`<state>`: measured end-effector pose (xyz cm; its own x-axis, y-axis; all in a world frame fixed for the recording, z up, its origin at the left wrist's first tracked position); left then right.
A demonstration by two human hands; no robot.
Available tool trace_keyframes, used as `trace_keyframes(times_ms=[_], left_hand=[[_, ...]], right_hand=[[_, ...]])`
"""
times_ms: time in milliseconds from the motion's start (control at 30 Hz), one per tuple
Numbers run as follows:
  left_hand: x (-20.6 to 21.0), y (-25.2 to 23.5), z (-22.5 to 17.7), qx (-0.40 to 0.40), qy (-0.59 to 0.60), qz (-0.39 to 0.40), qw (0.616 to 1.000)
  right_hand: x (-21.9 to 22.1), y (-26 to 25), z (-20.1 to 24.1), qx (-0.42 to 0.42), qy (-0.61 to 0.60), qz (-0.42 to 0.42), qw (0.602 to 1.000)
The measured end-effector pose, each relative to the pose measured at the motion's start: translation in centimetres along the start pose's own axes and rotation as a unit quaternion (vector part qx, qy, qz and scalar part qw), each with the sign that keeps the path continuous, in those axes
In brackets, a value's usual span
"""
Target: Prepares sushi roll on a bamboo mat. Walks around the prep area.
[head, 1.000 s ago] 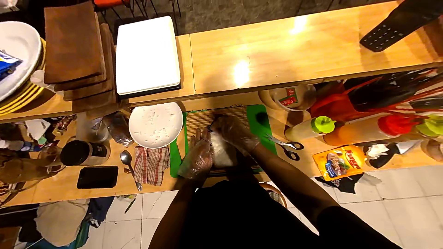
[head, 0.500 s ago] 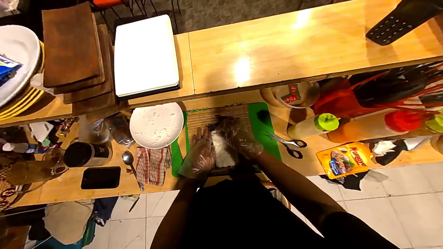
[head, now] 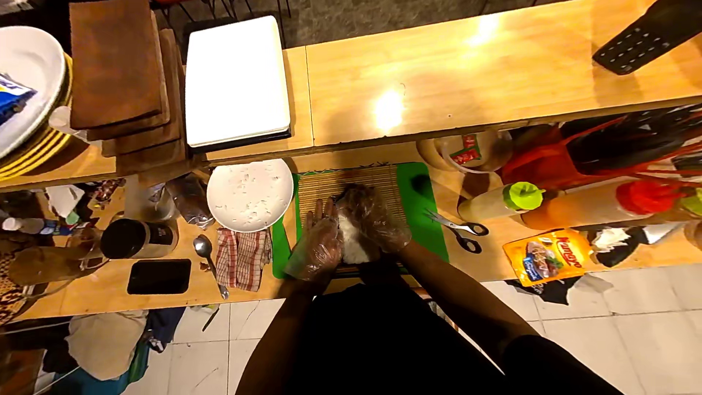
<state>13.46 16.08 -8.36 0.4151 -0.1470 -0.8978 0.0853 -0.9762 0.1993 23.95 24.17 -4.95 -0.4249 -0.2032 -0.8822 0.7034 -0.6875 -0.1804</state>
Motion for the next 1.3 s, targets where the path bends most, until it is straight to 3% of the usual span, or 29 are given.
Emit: trace_keyframes(times_ms=[200,333,433,700,933,1033,1167,1300], left_hand=[[0.1,-0.1,0.0,-0.008,-0.006,0.002,1.0],[-0.2,0.0,0.0,0.001,-0.008,0.001,1.0],[-0.5,0.1,-0.2,-0.002,-0.008,-0.011,1.0],[-0.6,0.1,-0.2,0.001,0.003,-0.028,1.0],[-0.6,-0.1,-0.4,-0.003,-0.012,-0.001,1.0],[-0.6,-0.1,-0.3,-0.004,-0.011,-0.016,1.0],[-0.7,0.0,-0.1,-0.003,0.005,-0.029,1.0],[-0.8,0.1,-0.4,0.001,-0.002,-0.026,1.0]], right_hand=[[-0.5,-1.5,-0.2,-0.026,-0.037,0.062,0.997],[-2.9,-0.6,-2.7,0.035,-0.189,0.051,0.98],[-3.7,-0.5,-4.1,0.03,-0.145,0.032,0.988],[-1.6,0.4,-2.5,-0.021,-0.045,0.002,0.999],[-0.5,-0.1,-2.1,-0.041,-0.086,-0.007,0.995],[-2.2,-1.1,-2.9,0.01,-0.108,0.034,0.993],[-5.5,0.2,-5.8,0.118,-0.207,0.027,0.971],[-4.1,2.6,-6.9,0.147,-0.226,0.035,0.962]])
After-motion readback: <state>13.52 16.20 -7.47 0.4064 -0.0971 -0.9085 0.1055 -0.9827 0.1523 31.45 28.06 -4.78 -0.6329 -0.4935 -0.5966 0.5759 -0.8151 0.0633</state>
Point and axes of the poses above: each hand's wrist, its own y-axis away from the middle knuckle, its own x-axis out of the palm, z = x × y, the point moved 8 cm from there along -y, towards the middle knuckle, and after that the axes turned 10 degrees about -x, right-handed, at the moved point
